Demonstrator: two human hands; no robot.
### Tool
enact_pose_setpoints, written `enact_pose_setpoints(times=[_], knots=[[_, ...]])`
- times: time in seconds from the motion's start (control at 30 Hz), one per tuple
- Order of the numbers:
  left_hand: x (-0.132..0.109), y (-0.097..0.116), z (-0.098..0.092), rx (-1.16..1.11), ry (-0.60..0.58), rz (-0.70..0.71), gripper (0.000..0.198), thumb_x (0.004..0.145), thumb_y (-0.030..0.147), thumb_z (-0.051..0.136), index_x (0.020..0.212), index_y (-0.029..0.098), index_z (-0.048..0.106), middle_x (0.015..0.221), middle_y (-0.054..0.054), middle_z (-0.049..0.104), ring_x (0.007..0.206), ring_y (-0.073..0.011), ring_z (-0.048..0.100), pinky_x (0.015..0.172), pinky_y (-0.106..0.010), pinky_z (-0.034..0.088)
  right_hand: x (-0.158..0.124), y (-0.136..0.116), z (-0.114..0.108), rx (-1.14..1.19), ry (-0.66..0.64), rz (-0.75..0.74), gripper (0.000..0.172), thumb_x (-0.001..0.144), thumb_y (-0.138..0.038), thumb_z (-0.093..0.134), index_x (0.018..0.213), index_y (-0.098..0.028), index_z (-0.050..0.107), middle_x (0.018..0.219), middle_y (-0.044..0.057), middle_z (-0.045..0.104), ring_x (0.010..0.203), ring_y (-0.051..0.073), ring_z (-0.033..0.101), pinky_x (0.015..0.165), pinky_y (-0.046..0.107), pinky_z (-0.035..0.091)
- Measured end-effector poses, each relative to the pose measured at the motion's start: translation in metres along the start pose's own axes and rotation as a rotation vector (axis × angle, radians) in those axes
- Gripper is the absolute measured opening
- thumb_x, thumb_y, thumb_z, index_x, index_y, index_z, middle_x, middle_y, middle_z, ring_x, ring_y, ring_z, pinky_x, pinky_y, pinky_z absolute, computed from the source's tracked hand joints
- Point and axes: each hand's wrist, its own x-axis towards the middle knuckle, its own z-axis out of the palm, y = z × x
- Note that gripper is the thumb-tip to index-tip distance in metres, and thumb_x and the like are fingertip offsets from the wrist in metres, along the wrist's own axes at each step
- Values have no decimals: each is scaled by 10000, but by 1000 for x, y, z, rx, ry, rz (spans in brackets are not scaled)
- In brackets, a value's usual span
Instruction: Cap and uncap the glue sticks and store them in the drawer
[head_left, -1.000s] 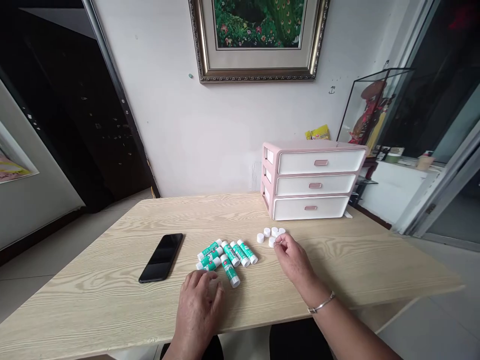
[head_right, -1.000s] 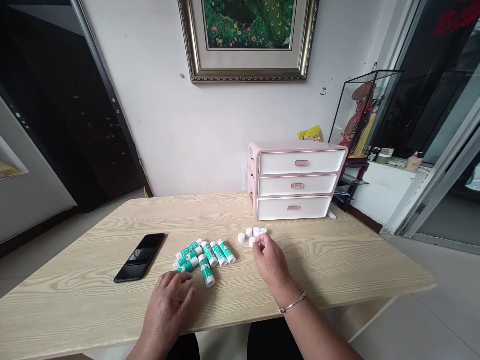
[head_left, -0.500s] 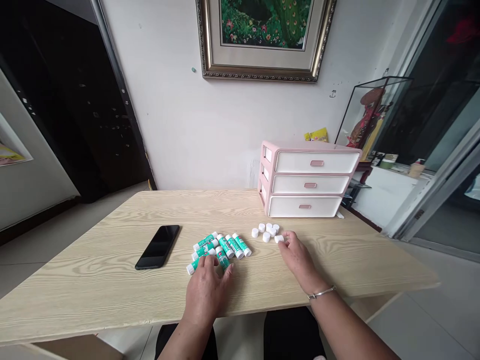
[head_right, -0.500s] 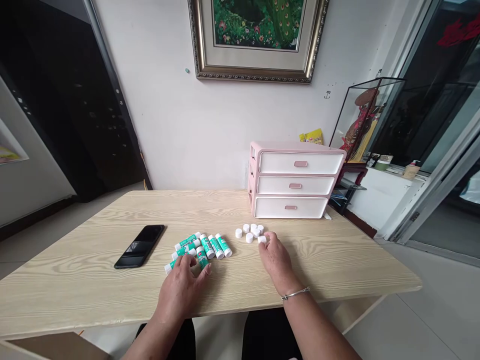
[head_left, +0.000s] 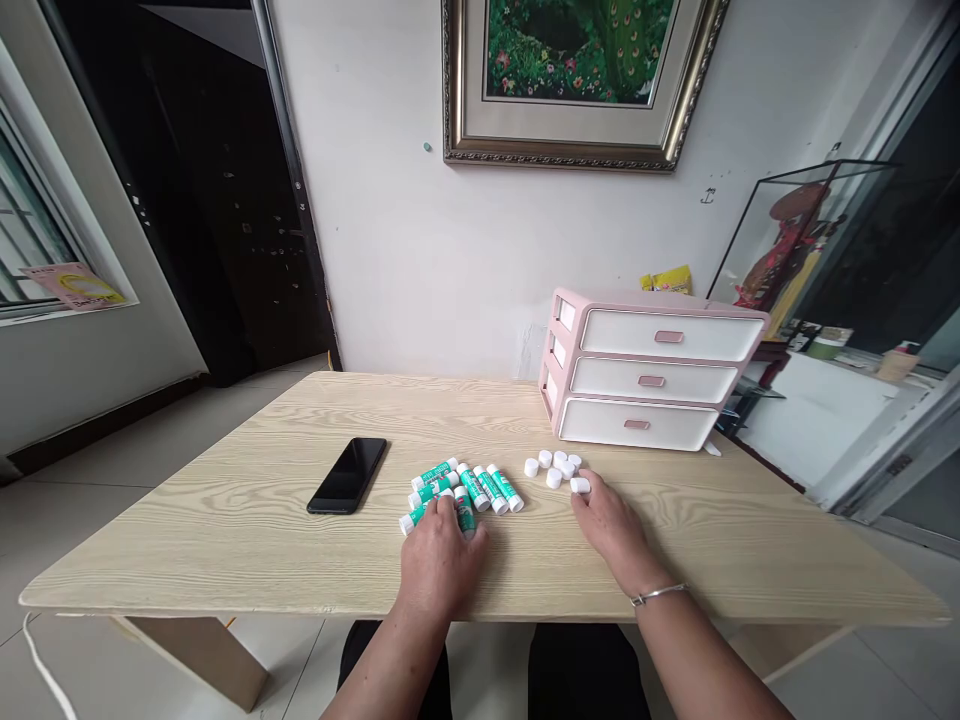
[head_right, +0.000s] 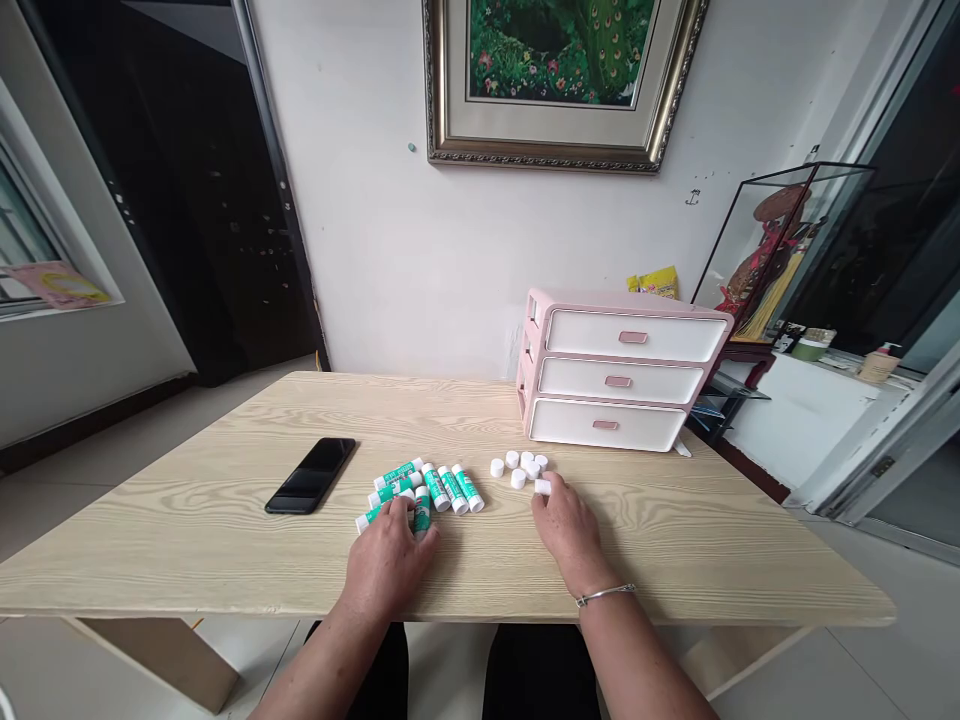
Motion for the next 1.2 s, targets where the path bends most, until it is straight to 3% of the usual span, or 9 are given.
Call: enact_pose_setpoints(times=[0.2,0.4,0.57,0.8,0.93,1.03,1.2], knots=[[-4,-8,-5,34,-37,-45,144,894,297,491,968,205,574,1058,-110,711,894,-255,693,656,-315,442,-2,-1,-2,-21,0,26,296,889,-348,485,1108,-226,641,1010,122,739,929,289,680,698,335,407],[-7,-15,-5,106,0,-23,173,901,317,489,969,197,593,1053,-104,699,848,-243,700,632,-310,448,-4,-3,-2,-24,26,13,260,885,-377,513,1035,-215,651,1006,122,724,951,288,662,726,340,417],[-5,-12,-7,164,-47,18,254,942,379,478,1011,181,621,1090,-124,679,851,-242,704,624,-298,462,-9,-6,-3,1,70,-19,248,873,-371,540,1000,-207,677,985,118,708,955,276,653,755,338,440],[-7,-13,-6,167,-69,29,315,1007,351,375,1045,153,617,1105,-150,665,857,-270,715,627,-318,476,-10,-2,5,208,140,-54,234,861,-359,559,1007,-210,665,978,94,714,933,247,661,808,329,474],[-8,-25,0,-22,-39,55,292,1017,353,375,1160,184,565,1191,-153,671,916,-265,710,676,-328,477,-10,-4,9,469,160,-131,370,871,-442,544,1101,-170,646,1029,107,717,865,231,654,820,354,498],[-4,-31,2,-283,-82,92,322,1007,415,405,1205,198,535,1139,-141,697,906,-259,698,729,-353,492,-12,-21,3,663,140,-213,421,859,-503,559,1102,-170,646,1013,107,717,844,229,643,814,368,511],[5,-25,-3,-763,-283,111,430,971,554,436,1208,203,513,918,-68,703,680,-193,635,674,-340,514,-11,-67,-13,1043,-97,-254,452,815,-594,645,1060,-213,651,999,84,711,884,237,654,762,347,536]])
